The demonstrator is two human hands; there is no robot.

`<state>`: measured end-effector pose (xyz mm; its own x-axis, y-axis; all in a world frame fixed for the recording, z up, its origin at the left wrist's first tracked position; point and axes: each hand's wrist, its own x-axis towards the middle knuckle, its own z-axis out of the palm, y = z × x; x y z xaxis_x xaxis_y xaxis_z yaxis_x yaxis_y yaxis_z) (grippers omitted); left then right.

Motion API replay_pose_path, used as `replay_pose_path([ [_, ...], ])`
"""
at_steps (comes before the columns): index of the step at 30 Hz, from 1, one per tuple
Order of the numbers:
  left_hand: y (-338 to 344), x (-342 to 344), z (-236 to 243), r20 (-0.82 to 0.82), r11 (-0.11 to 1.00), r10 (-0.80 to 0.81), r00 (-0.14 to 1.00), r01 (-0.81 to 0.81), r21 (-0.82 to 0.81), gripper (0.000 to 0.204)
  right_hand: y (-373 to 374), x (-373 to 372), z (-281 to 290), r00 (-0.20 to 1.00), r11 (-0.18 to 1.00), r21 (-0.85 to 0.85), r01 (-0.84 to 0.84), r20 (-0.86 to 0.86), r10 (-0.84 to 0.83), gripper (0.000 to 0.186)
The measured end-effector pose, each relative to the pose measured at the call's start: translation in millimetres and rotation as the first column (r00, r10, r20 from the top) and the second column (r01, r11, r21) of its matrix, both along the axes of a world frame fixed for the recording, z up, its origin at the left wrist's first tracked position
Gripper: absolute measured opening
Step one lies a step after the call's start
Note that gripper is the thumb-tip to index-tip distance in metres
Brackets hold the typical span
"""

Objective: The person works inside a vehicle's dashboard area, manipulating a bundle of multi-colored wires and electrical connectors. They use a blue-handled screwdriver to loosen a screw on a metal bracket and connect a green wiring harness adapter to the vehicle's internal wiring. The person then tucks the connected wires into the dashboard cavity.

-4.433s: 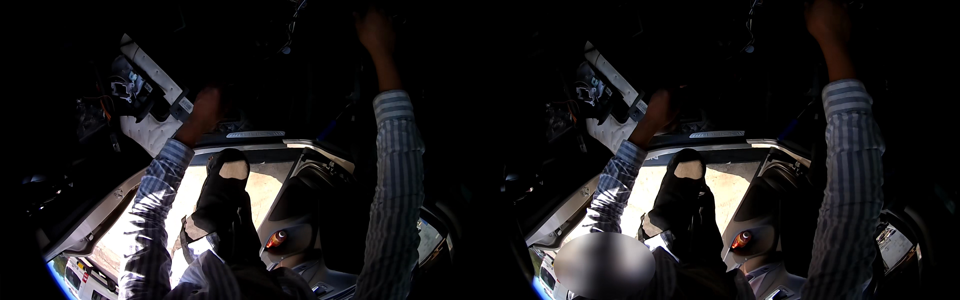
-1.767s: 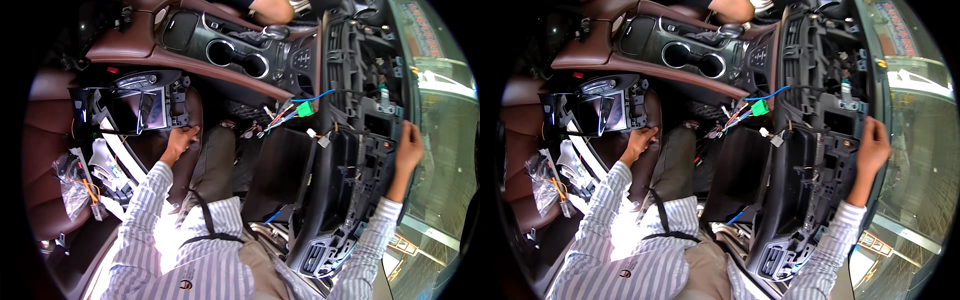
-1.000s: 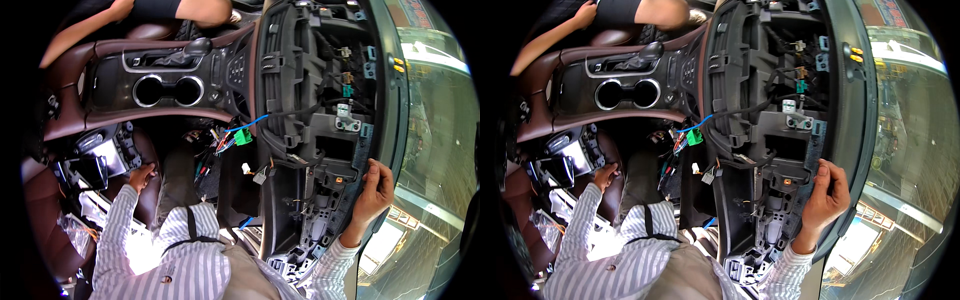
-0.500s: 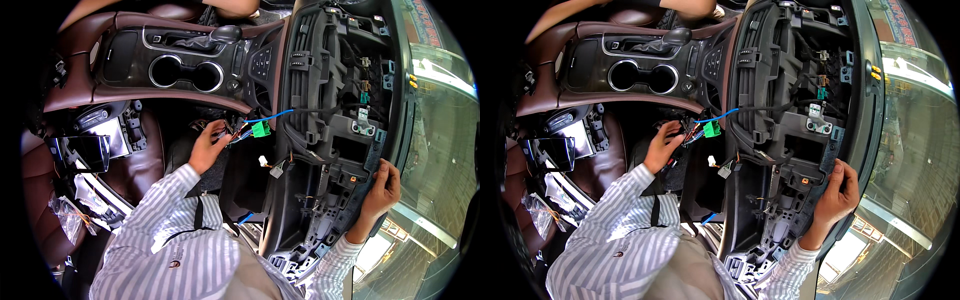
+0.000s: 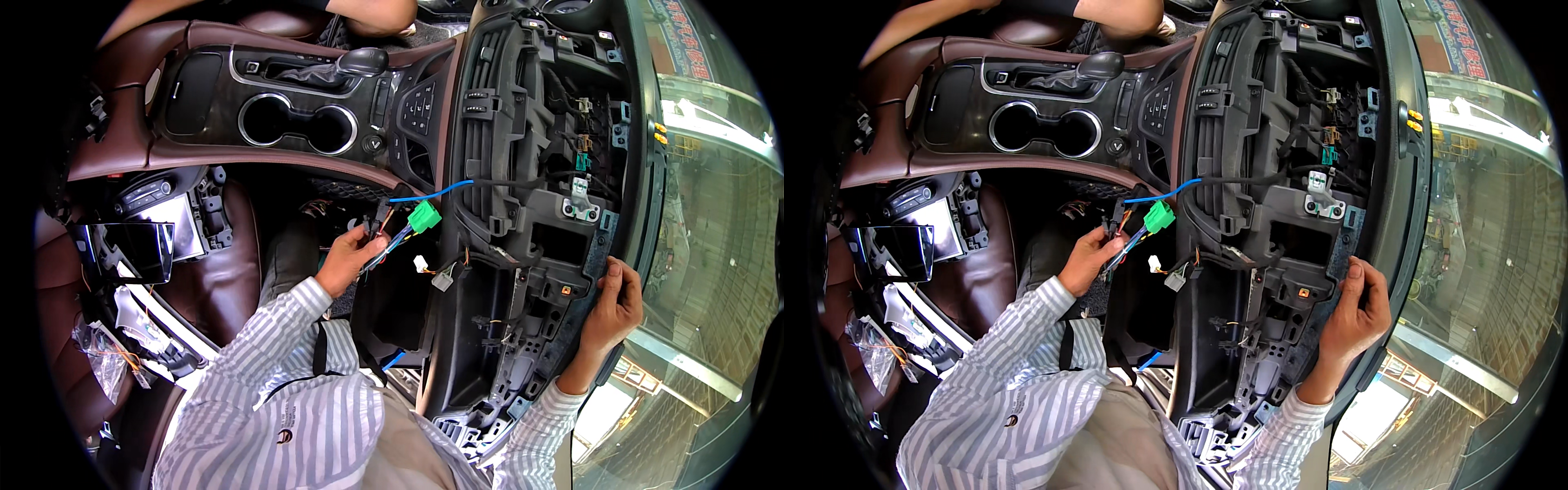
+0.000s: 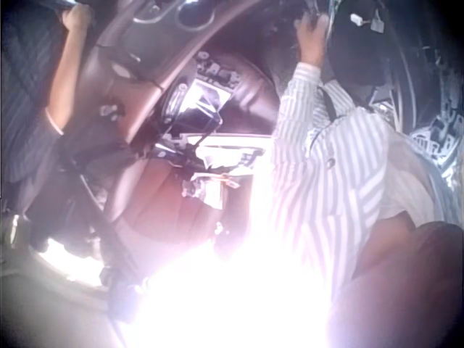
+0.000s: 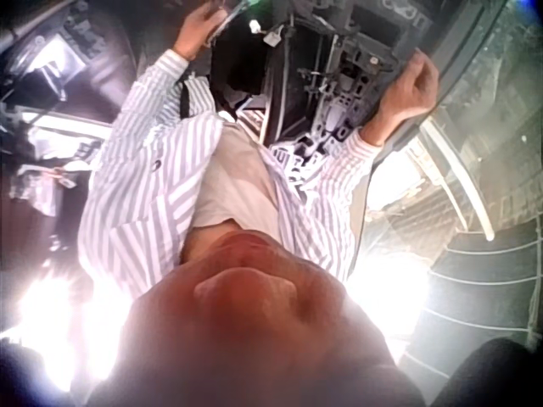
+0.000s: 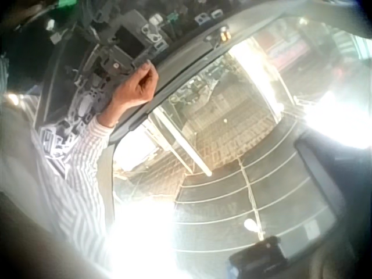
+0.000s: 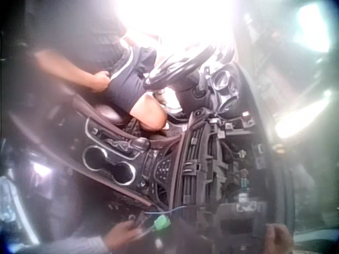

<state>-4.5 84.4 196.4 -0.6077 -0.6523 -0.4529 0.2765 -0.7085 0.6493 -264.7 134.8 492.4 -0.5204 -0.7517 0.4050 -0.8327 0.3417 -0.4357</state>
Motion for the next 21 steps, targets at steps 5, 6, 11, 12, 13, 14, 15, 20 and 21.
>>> replay_pose_path([
  [5, -9, 22, 68, -0.022, 0.993, 0.106, 0.994, -0.107, -0.052, 0.028, -2, 4, 2, 1.0, 0.999, 0.039, 0.0, -0.023, 0.001, 0.015],
  [6, -14, 23, 83, -0.04, 0.99, 0.115, 0.993, -0.118, -0.078, 0.028, -3, 3, 4, 1.0, 0.999, 0.048, -0.005, -0.03, 0.007, 0.015],
  [11, -36, 10, 127, -0.058, 0.95, 0.163, 0.985, -0.172, -0.26, 0.025, -25, 30, 16, 0.981, 0.979, 0.08, -0.189, 0.055, 0.185, 0.012],
  [12, -40, 4, 131, -0.038, 0.936, 0.155, 0.987, -0.159, -0.314, 0.024, -33, 36, 16, 0.964, 0.958, 0.108, -0.264, 0.014, 0.265, 0.015],
  [13, -43, -2, 137, -0.019, 0.919, 0.147, 0.989, -0.144, -0.368, 0.024, -42, 46, 17, 0.946, 0.936, 0.14, -0.323, 0.009, 0.325, 0.02],
  [14, -46, -11, 141, -0.014, 0.899, 0.137, 0.99, -0.131, -0.417, 0.024, -49, 54, 17, 0.925, 0.911, 0.179, -0.372, -0.005, 0.379, 0.025],
  [15, -48, -18, 148, 0.009, 0.893, 0.139, 0.99, -0.122, -0.433, 0.021, -54, 57, 14, 0.907, 0.887, 0.216, -0.409, -0.011, 0.421, 0.031],
  [20, -43, -30, 161, 0.04, 0.805, 0.118, 0.992, -0.072, -0.588, 0.017, -51, 51, -10, 0.883, 0.815, 0.343, -0.467, 0.215, 0.416, 0.046],
  [21, -40, -31, 158, 0.019, 0.826, 0.124, 0.992, -0.093, -0.555, 0.017, -49, 49, -10, 0.878, 0.818, 0.327, -0.473, 0.253, 0.407, 0.046],
])
